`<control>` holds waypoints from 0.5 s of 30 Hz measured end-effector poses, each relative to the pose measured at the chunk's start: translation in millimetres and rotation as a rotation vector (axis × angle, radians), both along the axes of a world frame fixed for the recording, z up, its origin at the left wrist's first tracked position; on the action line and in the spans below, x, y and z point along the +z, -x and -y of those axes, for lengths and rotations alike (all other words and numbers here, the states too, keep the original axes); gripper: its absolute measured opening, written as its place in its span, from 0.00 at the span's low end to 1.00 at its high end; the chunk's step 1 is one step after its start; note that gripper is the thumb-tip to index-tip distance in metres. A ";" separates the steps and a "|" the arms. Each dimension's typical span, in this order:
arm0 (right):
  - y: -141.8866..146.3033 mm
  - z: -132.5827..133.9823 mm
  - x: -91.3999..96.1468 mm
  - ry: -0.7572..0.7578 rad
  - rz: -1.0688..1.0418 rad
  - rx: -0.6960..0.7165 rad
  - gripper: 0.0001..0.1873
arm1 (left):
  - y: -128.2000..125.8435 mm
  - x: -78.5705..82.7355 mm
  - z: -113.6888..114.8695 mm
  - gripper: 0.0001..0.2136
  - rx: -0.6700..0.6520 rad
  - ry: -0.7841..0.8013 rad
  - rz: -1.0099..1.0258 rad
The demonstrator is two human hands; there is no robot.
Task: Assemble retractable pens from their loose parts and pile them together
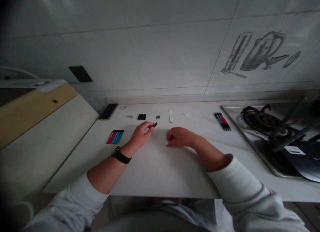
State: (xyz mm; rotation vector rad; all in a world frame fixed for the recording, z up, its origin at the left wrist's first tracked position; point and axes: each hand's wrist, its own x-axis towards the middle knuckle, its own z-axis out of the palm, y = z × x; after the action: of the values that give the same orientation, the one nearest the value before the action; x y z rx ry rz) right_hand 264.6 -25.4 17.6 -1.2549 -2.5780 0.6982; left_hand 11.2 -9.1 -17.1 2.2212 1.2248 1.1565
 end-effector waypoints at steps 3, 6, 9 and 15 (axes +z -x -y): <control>3.2 2.4 0.9 -0.023 0.007 0.029 0.03 | 0.3 0.9 0.3 0.06 -0.002 -0.006 0.003; 5.5 1.3 2.0 0.005 -0.059 0.005 0.02 | 0.9 0.5 0.0 0.06 0.000 -0.017 -0.009; 5.6 -3.2 0.7 -0.006 -0.255 -0.054 0.05 | 1.0 -0.6 -0.7 0.06 0.009 -0.022 -0.008; 1.5 -12.3 -3.7 -0.208 -0.542 -0.281 0.11 | -0.3 1.4 0.6 0.06 0.015 -0.005 -0.003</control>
State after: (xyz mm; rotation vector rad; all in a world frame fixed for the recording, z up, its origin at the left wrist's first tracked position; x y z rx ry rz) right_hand 263.1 -13.2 13.9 -1.1370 -1.9377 0.5926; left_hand 11.5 -9.7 -15.8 2.2219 1.2429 1.1642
